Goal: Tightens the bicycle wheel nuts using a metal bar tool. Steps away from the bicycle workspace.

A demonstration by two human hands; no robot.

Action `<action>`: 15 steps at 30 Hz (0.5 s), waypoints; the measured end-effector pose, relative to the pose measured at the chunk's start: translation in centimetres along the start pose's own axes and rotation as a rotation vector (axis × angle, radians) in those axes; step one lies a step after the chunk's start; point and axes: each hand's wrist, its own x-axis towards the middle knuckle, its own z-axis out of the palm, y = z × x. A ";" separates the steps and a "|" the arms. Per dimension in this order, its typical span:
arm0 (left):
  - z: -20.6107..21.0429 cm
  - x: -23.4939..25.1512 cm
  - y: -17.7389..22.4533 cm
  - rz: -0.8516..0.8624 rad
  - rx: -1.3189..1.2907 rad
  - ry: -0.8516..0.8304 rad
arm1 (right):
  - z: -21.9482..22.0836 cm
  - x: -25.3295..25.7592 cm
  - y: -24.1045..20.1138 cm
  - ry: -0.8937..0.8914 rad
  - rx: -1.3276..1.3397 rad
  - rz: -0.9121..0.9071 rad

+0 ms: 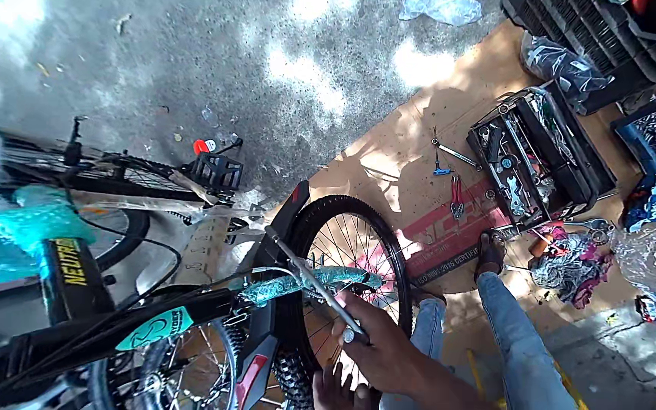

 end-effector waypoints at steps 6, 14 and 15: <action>6.4 11.7 2.5 -0.266 -0.144 0.229 | -8.7 -5.9 3.2 0.098 -0.098 0.094; 8.1 14.7 2.8 0.118 0.094 0.479 | -15.9 -10.5 6.3 0.140 -0.580 0.225; 8.0 14.8 3.1 0.101 0.009 0.517 | -16.4 -10.9 6.4 0.133 -0.630 0.200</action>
